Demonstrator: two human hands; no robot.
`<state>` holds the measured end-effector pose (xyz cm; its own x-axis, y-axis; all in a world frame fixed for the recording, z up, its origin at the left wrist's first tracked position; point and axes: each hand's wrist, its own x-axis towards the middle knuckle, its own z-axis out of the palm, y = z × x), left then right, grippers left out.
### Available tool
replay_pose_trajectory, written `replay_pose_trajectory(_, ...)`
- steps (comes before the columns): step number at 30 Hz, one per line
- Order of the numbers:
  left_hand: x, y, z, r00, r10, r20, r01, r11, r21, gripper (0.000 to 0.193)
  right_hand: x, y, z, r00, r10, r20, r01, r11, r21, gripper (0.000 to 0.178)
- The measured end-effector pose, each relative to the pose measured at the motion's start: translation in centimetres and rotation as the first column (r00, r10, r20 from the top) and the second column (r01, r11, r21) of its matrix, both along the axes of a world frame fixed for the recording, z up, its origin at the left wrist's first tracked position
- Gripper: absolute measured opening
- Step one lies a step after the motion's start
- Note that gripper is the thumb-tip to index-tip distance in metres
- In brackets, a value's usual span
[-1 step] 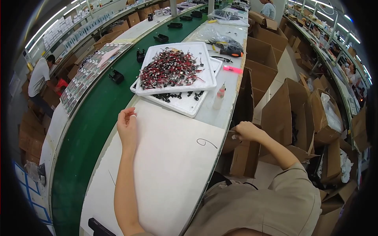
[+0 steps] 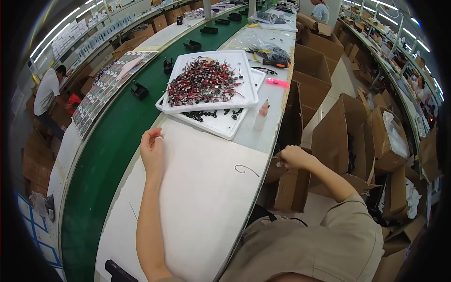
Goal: The person assembles electronic components into black plastic housings by hand, taking the components from a plastic tray and the housings from cardboard boxes.
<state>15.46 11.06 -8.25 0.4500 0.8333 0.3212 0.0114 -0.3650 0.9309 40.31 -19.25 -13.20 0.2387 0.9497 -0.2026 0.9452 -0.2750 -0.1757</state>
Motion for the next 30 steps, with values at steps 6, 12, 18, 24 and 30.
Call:
replay_pose_trajectory(6,-0.1,0.1,0.2,0.999,-0.022,0.048,0.024,0.999,-0.040,0.018,-1.3,-0.6,-0.4,0.999,0.044,-0.003,-0.044,0.996,-0.071,0.014)
replay_pose_trajectory(12,-0.2,0.0,0.2,1.000,-0.016,0.027,0.016,1.000,-0.010,0.017,-3.1,-2.5,-0.2,0.992,0.126,0.026,-0.120,0.980,-0.156,0.016)
replay_pose_trajectory(18,-0.3,-0.2,0.4,1.000,-0.023,0.015,0.023,1.000,0.013,0.019,-6.0,-5.3,0.4,0.992,0.101,-0.076,-0.111,0.982,-0.153,0.015)
replay_pose_trajectory(24,-0.1,-0.1,-0.1,0.999,-0.034,0.018,0.034,0.999,0.003,0.019,-9.5,-7.6,0.7,0.974,0.092,-0.205,-0.145,0.954,-0.262,0.010)
replay_pose_trajectory(30,0.5,0.5,-0.2,0.998,-0.056,0.034,0.056,0.998,-0.005,0.018,-9.9,-7.4,3.0,0.928,0.148,-0.343,-0.276,0.891,-0.361,0.016)
